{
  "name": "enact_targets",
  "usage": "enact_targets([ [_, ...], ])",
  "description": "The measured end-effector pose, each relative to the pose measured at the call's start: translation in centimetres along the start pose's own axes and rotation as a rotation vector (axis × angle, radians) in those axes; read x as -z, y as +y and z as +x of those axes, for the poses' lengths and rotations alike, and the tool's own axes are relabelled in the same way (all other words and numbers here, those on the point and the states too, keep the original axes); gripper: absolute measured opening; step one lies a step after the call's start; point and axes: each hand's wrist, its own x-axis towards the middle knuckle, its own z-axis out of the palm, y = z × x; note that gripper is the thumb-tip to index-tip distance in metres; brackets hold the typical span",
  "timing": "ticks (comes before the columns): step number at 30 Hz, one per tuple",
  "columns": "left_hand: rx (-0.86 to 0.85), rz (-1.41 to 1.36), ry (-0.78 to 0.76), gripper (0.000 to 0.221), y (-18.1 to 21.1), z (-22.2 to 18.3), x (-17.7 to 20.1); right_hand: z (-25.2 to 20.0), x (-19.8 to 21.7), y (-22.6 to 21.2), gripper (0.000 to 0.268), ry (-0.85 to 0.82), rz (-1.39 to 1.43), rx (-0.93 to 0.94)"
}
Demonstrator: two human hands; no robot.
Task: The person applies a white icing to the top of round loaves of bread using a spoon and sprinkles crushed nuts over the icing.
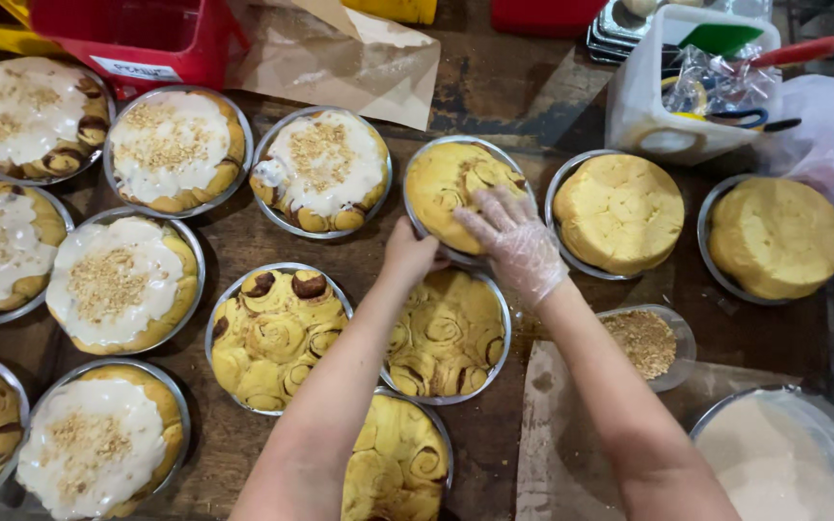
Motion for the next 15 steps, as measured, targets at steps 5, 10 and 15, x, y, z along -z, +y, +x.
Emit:
enact_targets([
  [5, -0.079, 0.110, -0.013, 0.032, 0.2, 0.4, 0.9, -1.6, -1.5, 1.4, 0.084, -0.200, -0.109, -0.053],
  [10, -0.064, 0.044, -0.144, 0.034, -0.9, 2.4, 2.6, -3.9, -4.7, 3.6, 0.060, -0.048, 0.014, -0.018],
  [15, 0.006, -0.290, -0.628, 0.028, -1.8, 5.4, 7.2, -9.5, -0.9, -1.7, 0.038, 0.269, 0.227, -0.211],
])
